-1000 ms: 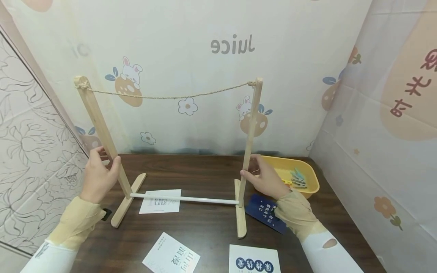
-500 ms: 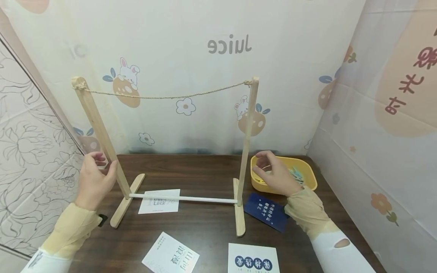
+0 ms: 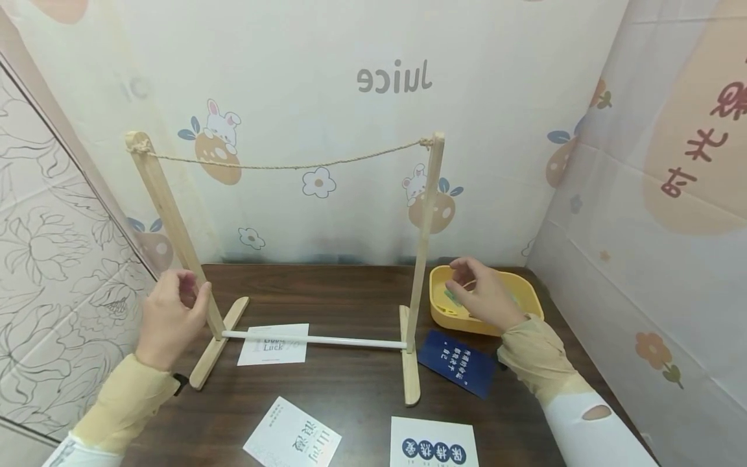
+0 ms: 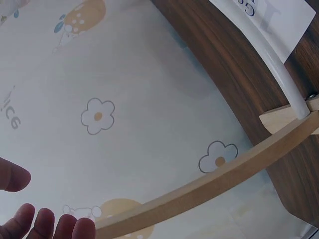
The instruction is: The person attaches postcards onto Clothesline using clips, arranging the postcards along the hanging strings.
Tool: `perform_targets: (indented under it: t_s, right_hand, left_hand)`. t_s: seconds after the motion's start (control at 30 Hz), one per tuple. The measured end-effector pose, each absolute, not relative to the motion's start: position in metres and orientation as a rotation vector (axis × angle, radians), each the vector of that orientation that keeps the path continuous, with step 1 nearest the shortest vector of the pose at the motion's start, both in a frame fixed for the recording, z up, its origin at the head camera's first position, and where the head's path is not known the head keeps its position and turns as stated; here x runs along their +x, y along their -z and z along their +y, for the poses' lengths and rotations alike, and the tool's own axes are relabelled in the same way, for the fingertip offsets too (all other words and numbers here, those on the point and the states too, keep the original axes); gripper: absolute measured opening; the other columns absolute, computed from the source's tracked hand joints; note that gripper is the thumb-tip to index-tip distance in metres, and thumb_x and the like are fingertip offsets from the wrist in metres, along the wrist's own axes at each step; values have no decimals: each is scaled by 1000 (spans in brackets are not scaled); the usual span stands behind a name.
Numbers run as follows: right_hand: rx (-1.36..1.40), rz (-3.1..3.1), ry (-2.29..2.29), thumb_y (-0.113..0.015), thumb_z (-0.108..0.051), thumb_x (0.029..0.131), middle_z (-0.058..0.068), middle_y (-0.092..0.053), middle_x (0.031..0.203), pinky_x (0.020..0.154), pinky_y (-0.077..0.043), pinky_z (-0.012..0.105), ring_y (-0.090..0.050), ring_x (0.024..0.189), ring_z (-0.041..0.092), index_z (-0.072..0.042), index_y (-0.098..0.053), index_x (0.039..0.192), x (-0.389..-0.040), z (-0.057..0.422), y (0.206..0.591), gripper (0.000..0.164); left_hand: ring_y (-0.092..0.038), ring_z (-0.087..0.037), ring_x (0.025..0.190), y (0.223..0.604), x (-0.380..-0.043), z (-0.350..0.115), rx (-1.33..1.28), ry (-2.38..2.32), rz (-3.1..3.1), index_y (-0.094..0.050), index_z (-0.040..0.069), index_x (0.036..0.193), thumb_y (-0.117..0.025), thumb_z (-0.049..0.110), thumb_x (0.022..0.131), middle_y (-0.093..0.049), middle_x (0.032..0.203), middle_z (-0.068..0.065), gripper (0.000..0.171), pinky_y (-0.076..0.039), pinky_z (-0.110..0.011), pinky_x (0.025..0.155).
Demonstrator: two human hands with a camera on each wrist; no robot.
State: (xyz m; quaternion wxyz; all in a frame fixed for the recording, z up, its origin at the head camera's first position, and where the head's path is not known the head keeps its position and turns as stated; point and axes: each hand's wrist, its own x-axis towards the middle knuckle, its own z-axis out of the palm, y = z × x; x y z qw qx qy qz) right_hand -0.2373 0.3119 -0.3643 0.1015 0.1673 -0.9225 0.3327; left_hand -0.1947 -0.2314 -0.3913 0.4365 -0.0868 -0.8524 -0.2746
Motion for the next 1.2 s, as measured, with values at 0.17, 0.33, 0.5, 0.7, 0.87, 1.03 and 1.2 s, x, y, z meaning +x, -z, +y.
perform_targets:
  t_s: [0.17,0.33,0.5,0.7,0.87,1.03,1.2]
  right_hand:
    - [469,-2752,-925,-71,-16,106,17,-73,113,83,-52,15,-68,103,30,2,-61,134,-240,315,361,34]
    - [461,-2748,-936,-70,-15,107,18,-74,112,82,-52,15,-68,103,29,3,-62,132,-241,315,358,32]
    - [414,-2777,-920,-69,-18,107,16,-74,112,82,-51,15,-67,102,28,1,-62,133,-243,317,360,32]
    - [395,-2795,-892,-69,-17,108,15,-72,109,83,-53,18,-66,100,27,2,-62,132,-245,321,366,32]
    - [384,-2798,-877,-69,-16,107,17,-72,108,82,-54,21,-67,98,28,4,-64,132,-248,323,368,32]
    - [342,-2847,-879,-69,-18,107,18,-72,110,79,-55,23,-69,99,30,5,-62,136,-253,324,370,38]
    - [315,-2892,-878,-68,-21,108,19,-71,112,79,-56,29,-68,101,31,6,-60,139,-259,327,372,41]
  left_hand:
    - [-64,-38,79,398,-196,-225,-274,684,-2126,-64,-11,107,-74,0,93,-66,94,-23,21,-53,-51,70]
    - [-68,-37,82,407,-196,-221,-326,649,-2171,-64,-9,106,-75,-2,92,-68,93,-22,20,-58,-52,69]
    - [-72,-39,84,416,-195,-218,-353,630,-2224,-66,-8,109,-78,-1,92,-71,93,-22,22,-60,-55,69]
    - [-76,-42,92,423,-195,-213,-390,621,-2285,-70,-8,115,-76,1,94,-76,104,-25,24,-62,-59,75]
    - [-77,-42,93,427,-196,-211,-465,574,-2334,-73,-8,113,-78,0,93,-77,105,-24,22,-64,-56,76]
    - [-74,-32,85,429,-195,-210,-541,524,-2397,-74,-4,112,-78,1,93,-76,102,-18,20,-63,-49,71]
    - [-76,-39,99,427,-193,-209,-621,485,-2464,-76,-2,114,-75,-1,92,-78,109,-19,23,-64,-54,84]
